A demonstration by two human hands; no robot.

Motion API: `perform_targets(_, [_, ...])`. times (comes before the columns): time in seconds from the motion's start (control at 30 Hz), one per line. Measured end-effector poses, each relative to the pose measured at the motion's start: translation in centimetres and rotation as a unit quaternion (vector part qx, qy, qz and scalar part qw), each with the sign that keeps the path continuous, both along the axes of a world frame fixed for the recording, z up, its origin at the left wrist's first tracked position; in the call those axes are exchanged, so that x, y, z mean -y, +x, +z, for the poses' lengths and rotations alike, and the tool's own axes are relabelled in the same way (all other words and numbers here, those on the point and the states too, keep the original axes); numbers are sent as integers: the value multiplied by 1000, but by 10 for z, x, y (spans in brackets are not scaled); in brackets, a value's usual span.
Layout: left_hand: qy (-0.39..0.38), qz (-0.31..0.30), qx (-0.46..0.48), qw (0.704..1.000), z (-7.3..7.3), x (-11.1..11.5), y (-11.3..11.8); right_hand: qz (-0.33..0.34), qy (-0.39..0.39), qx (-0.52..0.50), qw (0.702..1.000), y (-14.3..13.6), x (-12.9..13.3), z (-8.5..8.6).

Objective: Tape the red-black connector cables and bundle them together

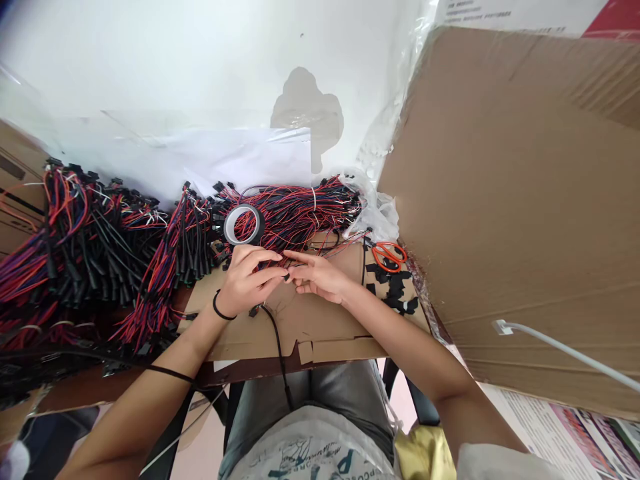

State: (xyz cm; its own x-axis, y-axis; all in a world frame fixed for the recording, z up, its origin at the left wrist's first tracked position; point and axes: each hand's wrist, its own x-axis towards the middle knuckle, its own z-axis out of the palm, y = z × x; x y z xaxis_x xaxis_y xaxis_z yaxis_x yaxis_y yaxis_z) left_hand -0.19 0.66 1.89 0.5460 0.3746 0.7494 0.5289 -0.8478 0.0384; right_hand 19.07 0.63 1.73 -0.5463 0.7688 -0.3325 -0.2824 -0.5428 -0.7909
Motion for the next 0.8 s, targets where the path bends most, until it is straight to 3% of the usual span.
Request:
perform_targets(0.1, [-49,39,73,995,1,3,5,-70,15,61,996,-1,0,2])
perform_targets(0.2, [-170,76,181,966,2,5,10,-101,61,107,987,-4,1,-3])
perform_targets(0.27, [-285,80,258,920,1,4,13,-104,130,110,980,-7,2,-9])
perform_targets(0.37, [-444,58,352,822,-3,5,18,-115,246,94,958,-14,5,-16])
perform_targets(0.47, [-516,54,382,765,-3,10,24,-146,278,87,945,-20,9,-18])
perform_targets(0.67, [-549,62,360,752,1,18,30,-200,257,78,942,-27,11,-14])
perform_targets(0.8, [-558,39,336,758,-1,18,29,-207,236,75,946,-24,9,-13])
